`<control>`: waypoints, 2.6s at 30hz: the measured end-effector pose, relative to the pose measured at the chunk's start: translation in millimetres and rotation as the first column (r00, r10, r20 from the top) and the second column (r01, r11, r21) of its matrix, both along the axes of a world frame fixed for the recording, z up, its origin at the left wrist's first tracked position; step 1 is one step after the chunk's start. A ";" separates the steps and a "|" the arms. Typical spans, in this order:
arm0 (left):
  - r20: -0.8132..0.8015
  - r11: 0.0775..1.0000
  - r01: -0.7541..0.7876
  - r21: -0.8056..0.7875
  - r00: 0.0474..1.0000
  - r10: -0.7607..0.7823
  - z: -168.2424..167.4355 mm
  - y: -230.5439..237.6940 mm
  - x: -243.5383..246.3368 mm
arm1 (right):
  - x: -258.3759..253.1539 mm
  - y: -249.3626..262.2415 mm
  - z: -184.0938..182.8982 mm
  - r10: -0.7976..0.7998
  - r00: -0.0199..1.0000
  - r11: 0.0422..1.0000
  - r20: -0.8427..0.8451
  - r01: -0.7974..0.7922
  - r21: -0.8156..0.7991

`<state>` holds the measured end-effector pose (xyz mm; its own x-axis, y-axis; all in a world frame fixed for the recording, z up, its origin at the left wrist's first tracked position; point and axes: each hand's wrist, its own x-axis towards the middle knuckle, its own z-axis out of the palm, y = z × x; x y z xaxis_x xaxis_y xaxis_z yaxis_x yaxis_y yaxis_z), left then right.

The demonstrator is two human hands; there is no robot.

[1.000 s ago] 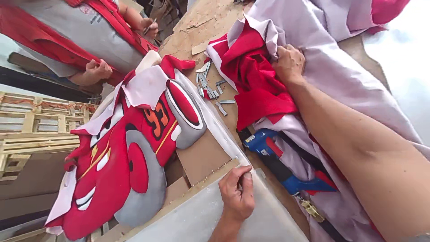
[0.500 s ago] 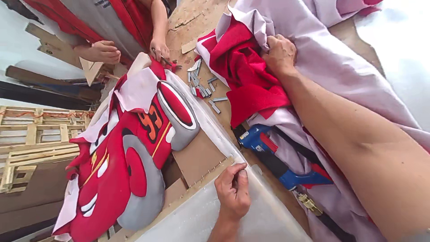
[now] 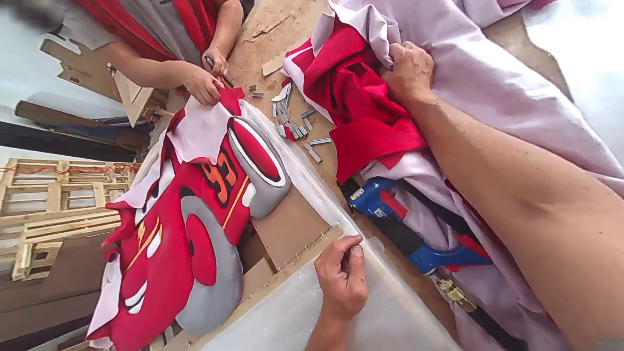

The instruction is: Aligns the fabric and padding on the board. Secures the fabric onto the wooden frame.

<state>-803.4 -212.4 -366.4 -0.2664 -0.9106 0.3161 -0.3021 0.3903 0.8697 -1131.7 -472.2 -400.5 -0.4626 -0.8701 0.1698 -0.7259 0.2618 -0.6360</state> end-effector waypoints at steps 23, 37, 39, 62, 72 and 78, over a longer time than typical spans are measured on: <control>0.011 1.000 0.010 0.006 1.000 -0.010 1.9 -1.5 0.0 | -0.7 2.2 0.4 -0.002 1.000 1.000 0.012 0.002 -0.013; 0.054 1.000 -0.019 -0.013 0.998 0.020 4.6 -4.0 -2.7 | 3.0 9.3 5.6 -0.042 0.998 0.981 0.037 0.048 -0.189; 0.049 1.000 -0.029 -0.007 0.998 0.029 5.4 -3.9 -2.6 | 9.5 12.2 8.2 -0.052 0.998 0.975 -0.027 0.045 -0.218; -0.113 0.976 -0.028 0.214 0.992 0.054 11.7 -7.7 3.9 | 135.9 120.5 107.2 0.074 0.970 0.996 0.230 -0.062 -0.059; -0.077 0.949 -0.179 0.260 0.976 0.206 13.2 -14.5 10.6 | 252.5 197.9 42.0 0.087 0.706 0.964 0.703 0.119 -0.239; -0.106 0.950 -0.183 0.254 0.971 0.215 9.5 -15.3 6.6 | 244.9 190.4 40.8 0.110 0.652 0.981 0.750 0.051 -0.188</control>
